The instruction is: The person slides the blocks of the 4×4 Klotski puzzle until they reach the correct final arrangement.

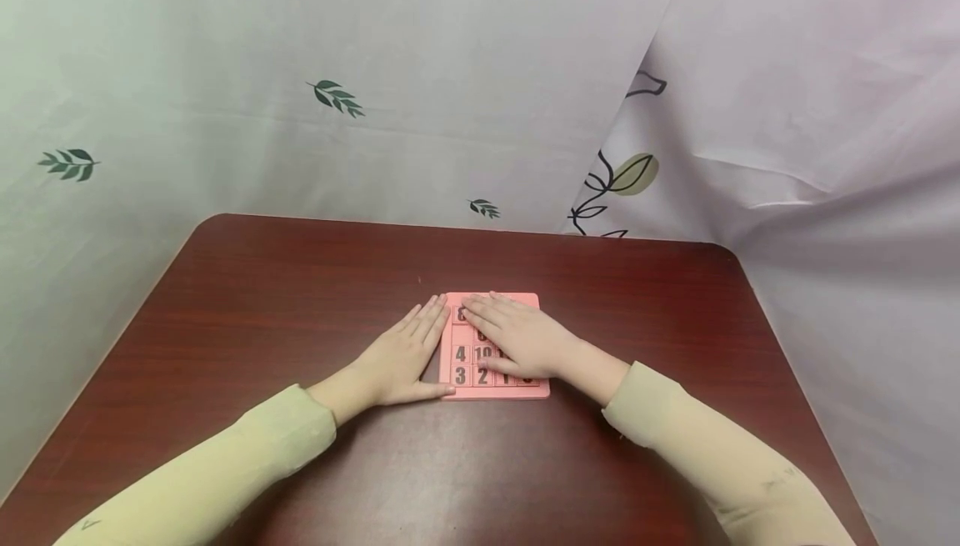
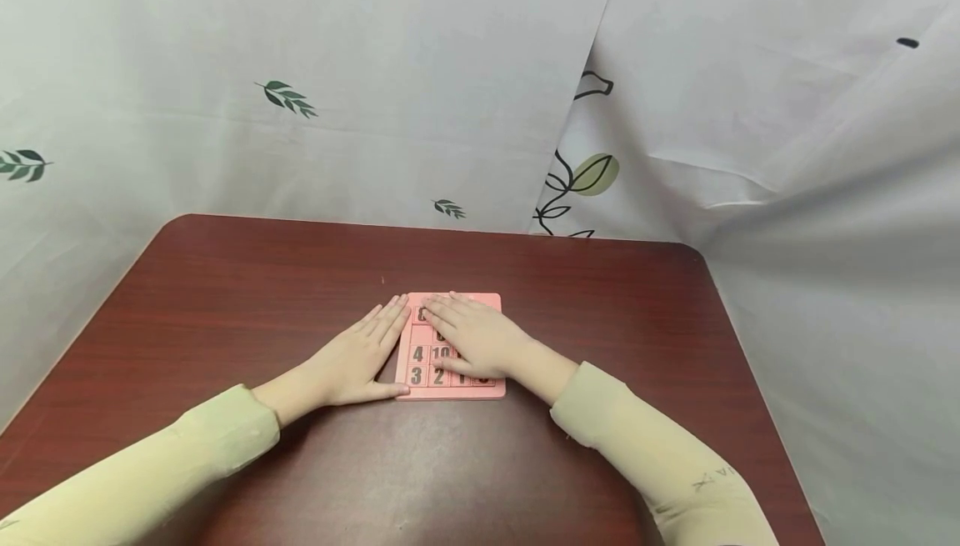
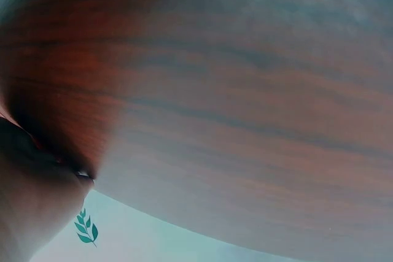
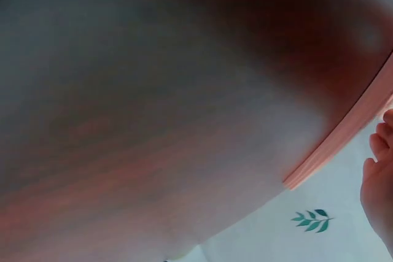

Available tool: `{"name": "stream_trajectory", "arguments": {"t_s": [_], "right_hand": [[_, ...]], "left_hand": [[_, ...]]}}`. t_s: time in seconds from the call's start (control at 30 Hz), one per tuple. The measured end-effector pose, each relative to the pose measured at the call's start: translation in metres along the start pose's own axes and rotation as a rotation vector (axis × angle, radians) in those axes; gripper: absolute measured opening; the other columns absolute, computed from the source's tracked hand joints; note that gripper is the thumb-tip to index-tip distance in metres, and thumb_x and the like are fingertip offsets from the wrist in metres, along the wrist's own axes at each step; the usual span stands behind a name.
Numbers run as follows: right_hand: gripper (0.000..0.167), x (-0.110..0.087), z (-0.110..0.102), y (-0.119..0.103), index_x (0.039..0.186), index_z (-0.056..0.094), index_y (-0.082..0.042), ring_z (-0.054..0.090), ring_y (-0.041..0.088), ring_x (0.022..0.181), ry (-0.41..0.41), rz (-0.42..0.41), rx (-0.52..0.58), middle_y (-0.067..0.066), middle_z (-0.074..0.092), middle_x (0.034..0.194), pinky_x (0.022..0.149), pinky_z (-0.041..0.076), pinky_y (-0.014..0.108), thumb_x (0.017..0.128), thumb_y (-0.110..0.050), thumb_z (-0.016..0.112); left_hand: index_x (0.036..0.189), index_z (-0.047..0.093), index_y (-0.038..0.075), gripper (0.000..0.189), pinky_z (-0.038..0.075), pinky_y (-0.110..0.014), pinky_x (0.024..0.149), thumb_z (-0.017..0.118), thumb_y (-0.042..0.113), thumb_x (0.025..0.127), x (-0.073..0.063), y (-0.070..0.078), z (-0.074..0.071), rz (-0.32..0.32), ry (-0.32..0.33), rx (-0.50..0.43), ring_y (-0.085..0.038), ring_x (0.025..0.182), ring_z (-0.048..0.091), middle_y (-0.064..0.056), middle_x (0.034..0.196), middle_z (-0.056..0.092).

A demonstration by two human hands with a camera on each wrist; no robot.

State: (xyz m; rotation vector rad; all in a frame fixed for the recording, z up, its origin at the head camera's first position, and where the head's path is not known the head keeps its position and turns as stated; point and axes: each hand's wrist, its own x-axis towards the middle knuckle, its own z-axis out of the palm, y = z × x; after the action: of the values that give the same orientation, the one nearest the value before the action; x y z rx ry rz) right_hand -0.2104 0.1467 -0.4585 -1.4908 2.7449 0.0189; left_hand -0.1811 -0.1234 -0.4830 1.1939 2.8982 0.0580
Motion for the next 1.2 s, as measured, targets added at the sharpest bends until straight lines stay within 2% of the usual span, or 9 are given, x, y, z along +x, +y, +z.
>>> {"name": "stream_trajectory", "arguments": {"t_s": [0.27,0.8,1.03,1.2], "right_hand": [[0.08,0.005,0.0,0.002,0.165,0.035,-0.004,0.032,0.025,0.163,-0.012,0.021,0.018,0.012,0.035,0.174,0.135,0.024,0.043,0.106,-0.055,0.053],[0.073,-0.011,-0.003,-0.015,0.162,0.042,-0.004,0.037,0.025,0.16,0.006,-0.058,-0.004,0.01,0.039,0.172,0.133,0.032,0.043,0.106,-0.05,0.054],[0.076,-0.02,-0.005,-0.001,0.161,0.043,-0.003,0.039,0.024,0.159,0.063,-0.002,-0.06,0.012,0.041,0.17,0.133,0.03,0.043,0.105,-0.051,0.058],[0.076,-0.025,-0.004,0.005,0.161,0.043,-0.002,0.039,0.025,0.159,0.048,0.038,-0.034,0.013,0.041,0.17,0.133,0.03,0.044,0.105,-0.052,0.057]], "left_hand": [[0.163,0.023,-0.012,0.115,0.026,-0.051,0.134,0.058,0.073,0.094,-0.001,0.0,0.001,0.0,-0.001,0.01,-0.042,0.164,0.022,-0.031,0.173,0.02],[0.163,0.024,-0.012,0.115,0.027,-0.05,0.134,0.058,0.074,0.094,-0.001,-0.001,0.002,0.007,0.018,0.047,-0.042,0.163,0.023,-0.031,0.173,0.02],[0.164,0.023,-0.012,0.116,0.027,-0.05,0.134,0.058,0.074,0.093,0.0,-0.001,0.003,0.003,0.016,0.025,-0.041,0.164,0.022,-0.03,0.174,0.019],[0.164,0.022,-0.011,0.117,0.027,-0.05,0.134,0.058,0.074,0.093,0.0,0.0,0.003,-0.003,0.009,0.015,-0.041,0.164,0.021,-0.03,0.174,0.018]]}}
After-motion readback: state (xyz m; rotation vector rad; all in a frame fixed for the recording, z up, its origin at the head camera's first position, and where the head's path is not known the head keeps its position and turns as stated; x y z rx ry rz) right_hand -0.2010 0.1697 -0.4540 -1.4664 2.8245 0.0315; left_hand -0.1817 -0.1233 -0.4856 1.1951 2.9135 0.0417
